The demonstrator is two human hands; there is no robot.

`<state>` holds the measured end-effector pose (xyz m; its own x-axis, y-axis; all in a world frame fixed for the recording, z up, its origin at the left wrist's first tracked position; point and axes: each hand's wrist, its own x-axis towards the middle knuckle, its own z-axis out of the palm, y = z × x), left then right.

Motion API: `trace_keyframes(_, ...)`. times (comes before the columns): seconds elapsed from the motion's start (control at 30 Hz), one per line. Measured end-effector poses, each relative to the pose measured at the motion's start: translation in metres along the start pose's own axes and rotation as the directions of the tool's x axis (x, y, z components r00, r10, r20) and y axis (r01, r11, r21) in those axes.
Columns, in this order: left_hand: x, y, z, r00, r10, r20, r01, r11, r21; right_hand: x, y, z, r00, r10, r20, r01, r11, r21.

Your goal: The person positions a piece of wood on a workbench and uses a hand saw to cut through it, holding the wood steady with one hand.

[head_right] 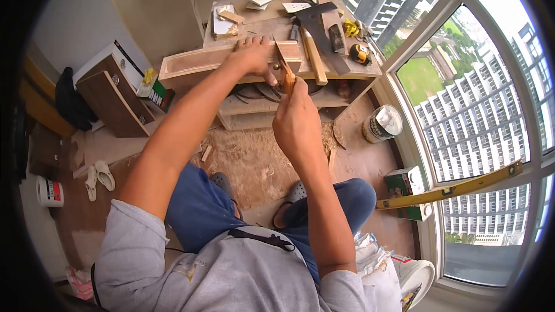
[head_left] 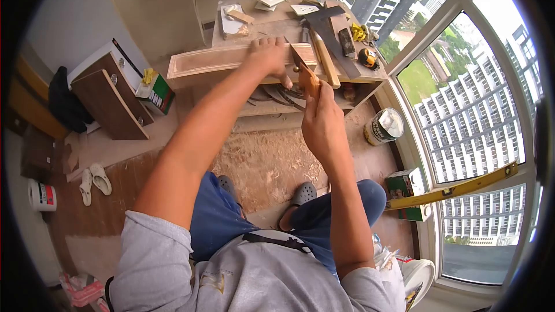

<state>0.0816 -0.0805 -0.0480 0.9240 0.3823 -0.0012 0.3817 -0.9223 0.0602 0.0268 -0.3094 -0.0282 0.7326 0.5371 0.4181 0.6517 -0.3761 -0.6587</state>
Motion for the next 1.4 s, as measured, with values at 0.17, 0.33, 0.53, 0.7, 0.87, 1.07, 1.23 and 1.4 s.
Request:
trace_keyframes(0.17, 0.000, 0.002, 0.009, 0.997, -0.034, -0.062, 0.036, 0.999, 0.024, -0.012, -0.002, -0.012, 0.989, 0.136, 0.055, -0.137, 0.990, 0.018)
trace_keyframes(0.33, 0.001, 0.000, 0.003, 0.999, -0.008, -0.039, 0.008, 1.000, 0.015, -0.076, -0.013, -0.055, 0.993, 0.116, 0.028, -0.114, 0.992, -0.052)
trace_keyframes(0.53, -0.001, -0.005, 0.012, 0.998, 0.036, -0.056, -0.035, 0.999, 0.018, 0.025, 0.026, 0.022, 0.996, 0.081, 0.037, -0.076, 0.990, -0.116)
trace_keyframes(0.7, -0.002, 0.000, 0.005, 1.000, 0.000, -0.014, 0.000, 0.999, 0.044, 0.038, 0.021, 0.027, 0.995, 0.092, 0.047, -0.085, 0.989, -0.123)
trace_keyframes(0.87, -0.003, 0.002, 0.004, 1.000, -0.001, -0.031, 0.002, 0.999, 0.036, -0.043, -0.004, -0.028, 0.978, 0.195, 0.073, -0.194, 0.981, -0.022)
trace_keyframes(1.07, -0.001, -0.001, 0.005, 0.999, 0.012, -0.033, -0.011, 1.000, 0.011, -0.066, 0.009, -0.023, 0.971, 0.216, 0.106, -0.198, 0.968, -0.156)
trace_keyframes(1.23, 0.000, -0.003, 0.003, 0.998, 0.024, -0.064, -0.022, 0.999, 0.024, 0.023, 0.018, 0.038, 0.992, 0.117, 0.055, -0.105, 0.977, -0.184)
trace_keyframes(1.4, -0.003, -0.002, 0.004, 0.999, 0.012, -0.033, -0.011, 1.000, 0.021, 0.018, 0.028, 0.030, 0.990, 0.135, 0.042, -0.132, 0.988, -0.082)
